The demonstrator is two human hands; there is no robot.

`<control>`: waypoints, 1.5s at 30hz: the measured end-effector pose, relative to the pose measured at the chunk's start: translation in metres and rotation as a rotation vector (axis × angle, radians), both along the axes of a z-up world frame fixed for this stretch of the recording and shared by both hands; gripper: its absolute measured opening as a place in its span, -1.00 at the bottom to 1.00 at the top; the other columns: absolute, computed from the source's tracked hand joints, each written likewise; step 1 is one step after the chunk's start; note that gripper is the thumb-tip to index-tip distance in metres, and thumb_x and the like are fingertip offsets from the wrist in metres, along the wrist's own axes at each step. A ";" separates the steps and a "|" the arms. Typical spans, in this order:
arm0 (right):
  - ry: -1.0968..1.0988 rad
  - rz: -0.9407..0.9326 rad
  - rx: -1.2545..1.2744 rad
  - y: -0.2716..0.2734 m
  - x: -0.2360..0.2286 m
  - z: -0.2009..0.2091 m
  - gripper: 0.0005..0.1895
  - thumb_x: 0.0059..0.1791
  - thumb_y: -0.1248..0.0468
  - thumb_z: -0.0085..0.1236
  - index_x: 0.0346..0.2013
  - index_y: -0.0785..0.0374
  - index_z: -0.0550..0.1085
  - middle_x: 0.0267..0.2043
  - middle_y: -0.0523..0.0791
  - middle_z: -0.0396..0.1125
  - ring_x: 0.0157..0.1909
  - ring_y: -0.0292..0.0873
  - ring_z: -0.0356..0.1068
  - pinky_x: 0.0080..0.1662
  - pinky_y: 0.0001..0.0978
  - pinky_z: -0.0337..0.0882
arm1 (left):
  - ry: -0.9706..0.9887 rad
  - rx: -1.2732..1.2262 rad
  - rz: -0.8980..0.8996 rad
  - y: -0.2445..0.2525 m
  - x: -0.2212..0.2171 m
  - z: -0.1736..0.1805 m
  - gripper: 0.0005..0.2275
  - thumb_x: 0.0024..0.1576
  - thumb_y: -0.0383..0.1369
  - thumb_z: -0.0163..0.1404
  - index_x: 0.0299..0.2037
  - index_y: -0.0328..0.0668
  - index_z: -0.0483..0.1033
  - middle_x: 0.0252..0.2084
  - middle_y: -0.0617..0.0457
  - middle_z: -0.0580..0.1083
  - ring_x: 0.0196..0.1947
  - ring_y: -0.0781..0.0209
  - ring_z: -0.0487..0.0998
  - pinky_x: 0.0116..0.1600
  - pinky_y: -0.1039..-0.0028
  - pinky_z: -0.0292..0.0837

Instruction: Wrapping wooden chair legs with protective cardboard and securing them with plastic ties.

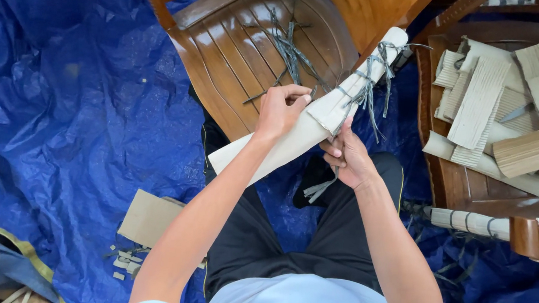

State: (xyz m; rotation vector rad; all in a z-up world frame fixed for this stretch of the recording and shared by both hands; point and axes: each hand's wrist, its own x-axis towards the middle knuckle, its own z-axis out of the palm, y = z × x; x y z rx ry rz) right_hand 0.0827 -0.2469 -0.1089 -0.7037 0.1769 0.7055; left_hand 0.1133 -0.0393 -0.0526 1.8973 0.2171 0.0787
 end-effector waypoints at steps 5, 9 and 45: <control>-0.008 0.007 -0.124 -0.001 0.001 0.017 -0.43 0.09 -0.24 -0.10 -0.07 0.24 0.34 -0.33 -0.26 0.17 -0.49 -0.47 0.04 -0.58 -0.70 -0.02 | 0.014 -0.026 -0.064 -0.002 -0.007 0.018 -0.81 0.07 -0.34 0.18 -0.16 -0.23 0.70 -0.32 -0.02 0.67 -0.32 0.25 0.67 -0.16 0.46 0.51; -0.031 0.057 -0.255 -0.013 0.008 0.020 -0.38 0.08 -0.23 -0.08 -0.11 0.35 0.39 -0.37 -0.25 0.17 -0.51 -0.47 0.02 -0.59 -0.68 -0.05 | -0.131 0.051 0.020 -0.018 -0.010 0.023 -0.83 0.09 -0.37 0.18 -0.22 -0.32 0.67 -0.34 -0.08 0.61 -0.37 0.18 0.63 -0.19 0.43 0.49; -0.296 -0.327 -0.630 0.020 -0.029 0.055 -0.88 0.12 0.30 0.08 -0.20 0.27 0.33 -0.34 -0.13 0.44 -0.54 -0.46 0.08 -0.50 -0.62 0.05 | -0.665 0.491 -0.275 -0.012 -0.052 0.041 -0.92 0.06 -0.46 0.18 -0.29 -0.18 0.56 -0.26 0.08 0.50 -0.15 0.08 0.52 -0.11 0.32 0.47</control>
